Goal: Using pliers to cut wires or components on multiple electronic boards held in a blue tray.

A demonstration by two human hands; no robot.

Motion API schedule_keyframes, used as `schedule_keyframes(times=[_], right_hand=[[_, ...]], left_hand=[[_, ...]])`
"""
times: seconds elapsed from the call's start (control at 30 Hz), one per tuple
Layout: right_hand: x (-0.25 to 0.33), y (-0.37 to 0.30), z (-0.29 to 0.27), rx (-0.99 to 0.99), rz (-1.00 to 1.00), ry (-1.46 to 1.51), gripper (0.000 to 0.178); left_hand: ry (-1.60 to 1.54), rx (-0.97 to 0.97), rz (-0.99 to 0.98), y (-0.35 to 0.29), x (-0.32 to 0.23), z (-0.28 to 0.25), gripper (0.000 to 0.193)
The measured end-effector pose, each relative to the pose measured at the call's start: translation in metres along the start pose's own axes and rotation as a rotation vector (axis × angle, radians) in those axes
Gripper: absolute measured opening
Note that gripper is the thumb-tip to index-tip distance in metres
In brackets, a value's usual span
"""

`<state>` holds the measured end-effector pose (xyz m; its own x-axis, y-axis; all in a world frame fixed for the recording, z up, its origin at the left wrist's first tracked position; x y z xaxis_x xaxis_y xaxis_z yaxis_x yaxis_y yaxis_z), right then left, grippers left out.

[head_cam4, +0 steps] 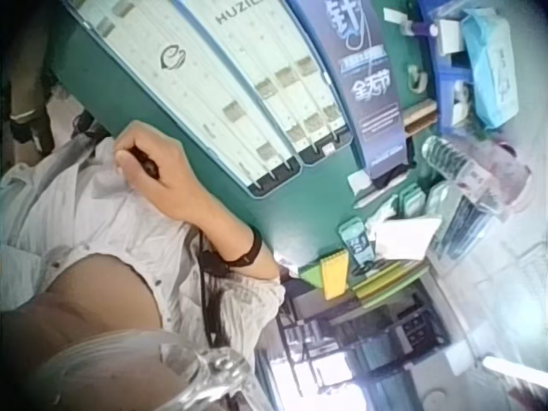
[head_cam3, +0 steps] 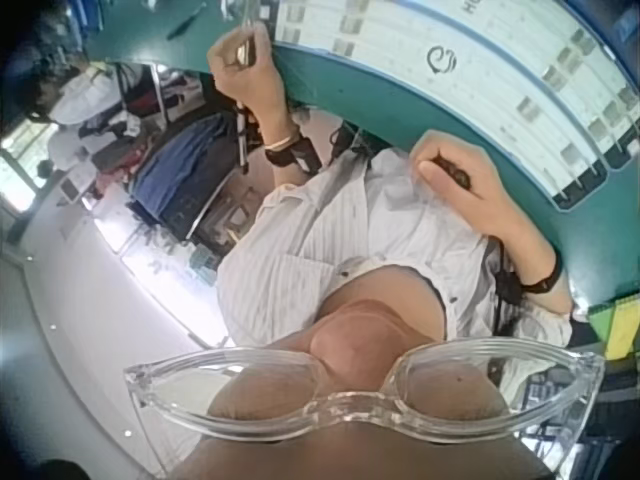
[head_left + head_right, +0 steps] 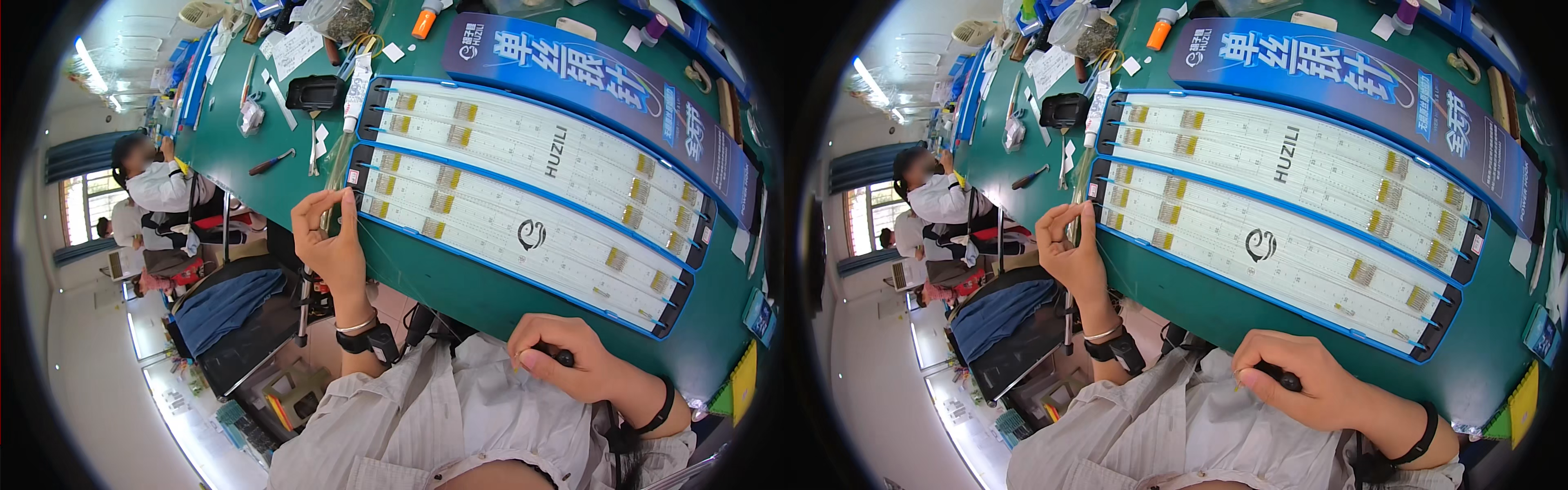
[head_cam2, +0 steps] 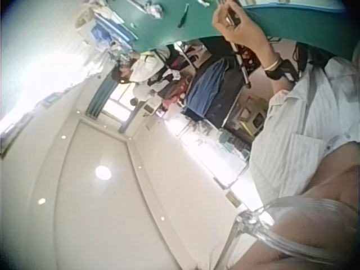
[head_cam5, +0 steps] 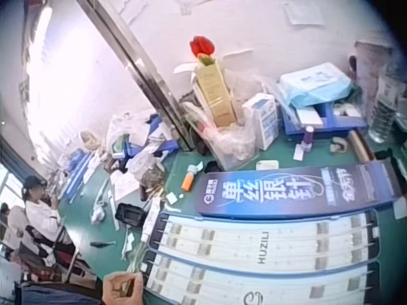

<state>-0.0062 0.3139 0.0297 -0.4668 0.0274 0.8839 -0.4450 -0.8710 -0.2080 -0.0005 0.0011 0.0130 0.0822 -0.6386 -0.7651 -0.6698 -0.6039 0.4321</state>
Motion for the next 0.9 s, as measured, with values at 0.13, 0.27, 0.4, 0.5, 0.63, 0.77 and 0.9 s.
schedule_keyframes(times=[0.13, 0.27, 0.4, 0.5, 0.63, 0.77, 0.9], right_hand=[[0.0, -0.001, 0.001, -0.007, -0.008, 0.002, 0.009], [0.0, -0.002, 0.002, -0.007, 0.003, -0.011, 0.009], [-0.001, -0.003, 0.003, -0.016, 0.002, -0.016, 0.01], [-0.001, -0.003, 0.002, -0.019, -0.003, -0.023, 0.01], [0.0, -0.002, 0.001, -0.028, -0.009, -0.01, 0.009], [0.002, 0.003, 0.006, 0.007, -0.035, -0.048, 0.006], [0.003, -0.004, 0.002, -0.105, -0.192, -0.171, 0.005]], left_hand=[[-0.021, 0.01, 0.06, 0.0, 0.006, -0.001, 0.029], [-0.059, -0.013, 0.058, -0.001, 0.01, -0.002, 0.027], [-0.078, -0.011, 0.035, -0.001, 0.009, -0.001, 0.027], [-0.072, 0.024, 0.057, -0.001, 0.007, 0.001, 0.028], [-0.117, 0.017, 0.032, 0.002, 0.009, 0.005, 0.025], [-0.015, 0.003, 0.085, 0.002, 0.003, -0.008, 0.022], [-0.061, 0.1, 0.043, 0.002, -0.002, -0.007, 0.019]])
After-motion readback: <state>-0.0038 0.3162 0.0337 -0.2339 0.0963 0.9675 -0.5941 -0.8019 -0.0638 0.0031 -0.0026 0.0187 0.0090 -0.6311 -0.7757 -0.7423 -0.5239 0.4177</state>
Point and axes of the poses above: each hand's wrist, its own y-axis towards the middle knuckle, its own z-axis out of the palm, x = y × z, the point moved 3 cm from there along y, towards the middle knuckle, and after that the axes turned 2 degrees about z, right-handed, at the moved point
